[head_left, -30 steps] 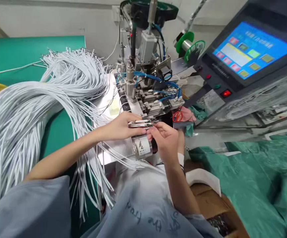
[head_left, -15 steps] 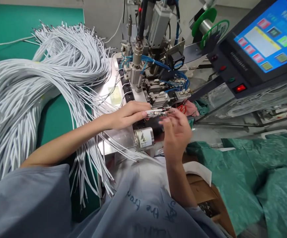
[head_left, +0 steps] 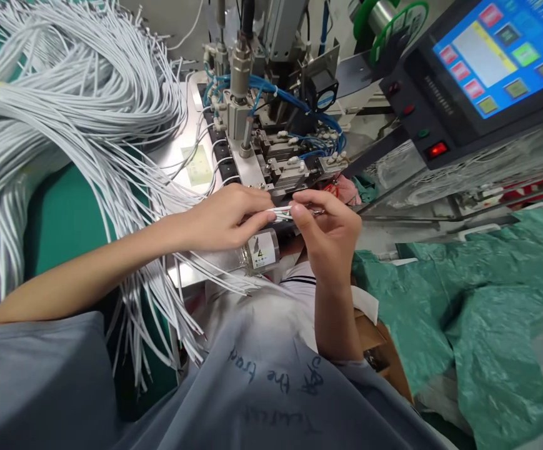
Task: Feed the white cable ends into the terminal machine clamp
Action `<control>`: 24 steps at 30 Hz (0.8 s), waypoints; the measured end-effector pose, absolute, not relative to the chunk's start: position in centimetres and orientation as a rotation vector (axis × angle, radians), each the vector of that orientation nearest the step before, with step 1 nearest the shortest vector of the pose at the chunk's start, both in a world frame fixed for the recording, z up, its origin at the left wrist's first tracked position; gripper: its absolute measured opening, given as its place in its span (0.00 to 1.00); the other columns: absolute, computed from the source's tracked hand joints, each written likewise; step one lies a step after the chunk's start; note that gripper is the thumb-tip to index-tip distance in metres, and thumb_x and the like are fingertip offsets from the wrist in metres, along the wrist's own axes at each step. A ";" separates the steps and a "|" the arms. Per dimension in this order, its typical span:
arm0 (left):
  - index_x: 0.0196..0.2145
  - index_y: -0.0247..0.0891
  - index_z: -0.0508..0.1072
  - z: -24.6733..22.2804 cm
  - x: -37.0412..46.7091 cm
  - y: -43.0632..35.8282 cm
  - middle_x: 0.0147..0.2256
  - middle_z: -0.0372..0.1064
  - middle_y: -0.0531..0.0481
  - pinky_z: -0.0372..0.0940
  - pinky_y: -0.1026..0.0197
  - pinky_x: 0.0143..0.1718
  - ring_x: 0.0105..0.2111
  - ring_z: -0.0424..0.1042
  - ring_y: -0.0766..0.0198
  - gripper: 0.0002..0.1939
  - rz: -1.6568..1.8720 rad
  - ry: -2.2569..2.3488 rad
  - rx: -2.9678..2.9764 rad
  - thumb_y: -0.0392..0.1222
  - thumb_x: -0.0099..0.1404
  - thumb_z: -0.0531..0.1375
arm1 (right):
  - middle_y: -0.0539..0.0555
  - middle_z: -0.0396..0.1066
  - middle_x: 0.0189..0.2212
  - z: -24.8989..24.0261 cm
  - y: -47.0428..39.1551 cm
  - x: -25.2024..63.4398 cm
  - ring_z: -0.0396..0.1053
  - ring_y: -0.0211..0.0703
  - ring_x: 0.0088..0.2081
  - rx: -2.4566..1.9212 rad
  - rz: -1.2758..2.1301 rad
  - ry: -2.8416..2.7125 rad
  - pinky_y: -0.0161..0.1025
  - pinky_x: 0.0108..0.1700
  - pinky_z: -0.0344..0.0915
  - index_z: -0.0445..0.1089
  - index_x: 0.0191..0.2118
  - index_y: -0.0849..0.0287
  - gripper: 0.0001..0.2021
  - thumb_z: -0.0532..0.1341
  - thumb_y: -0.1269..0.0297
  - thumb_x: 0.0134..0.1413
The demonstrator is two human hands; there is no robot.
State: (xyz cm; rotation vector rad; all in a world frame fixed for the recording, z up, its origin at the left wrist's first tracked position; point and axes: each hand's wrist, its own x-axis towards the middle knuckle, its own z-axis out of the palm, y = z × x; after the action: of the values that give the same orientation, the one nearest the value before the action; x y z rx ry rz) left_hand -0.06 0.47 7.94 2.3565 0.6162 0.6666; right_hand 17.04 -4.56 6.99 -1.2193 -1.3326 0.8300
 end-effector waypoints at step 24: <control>0.19 0.35 0.58 8.8 -0.3 0.3 0.18 0.53 0.56 0.51 0.66 0.24 0.20 0.53 0.72 0.18 0.622 0.681 2.196 0.39 0.67 0.48 | 0.48 0.68 0.26 6.4 -4.5 16.0 0.67 0.36 0.27 -1.150 1.083 -0.974 0.37 0.33 0.68 0.70 0.36 0.53 0.09 0.64 0.59 0.47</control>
State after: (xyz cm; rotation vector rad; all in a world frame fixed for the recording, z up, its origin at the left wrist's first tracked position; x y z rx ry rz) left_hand -0.29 0.26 8.82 2.1956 0.6814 0.6220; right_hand 16.01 -4.46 6.37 -1.1500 -0.9742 1.0833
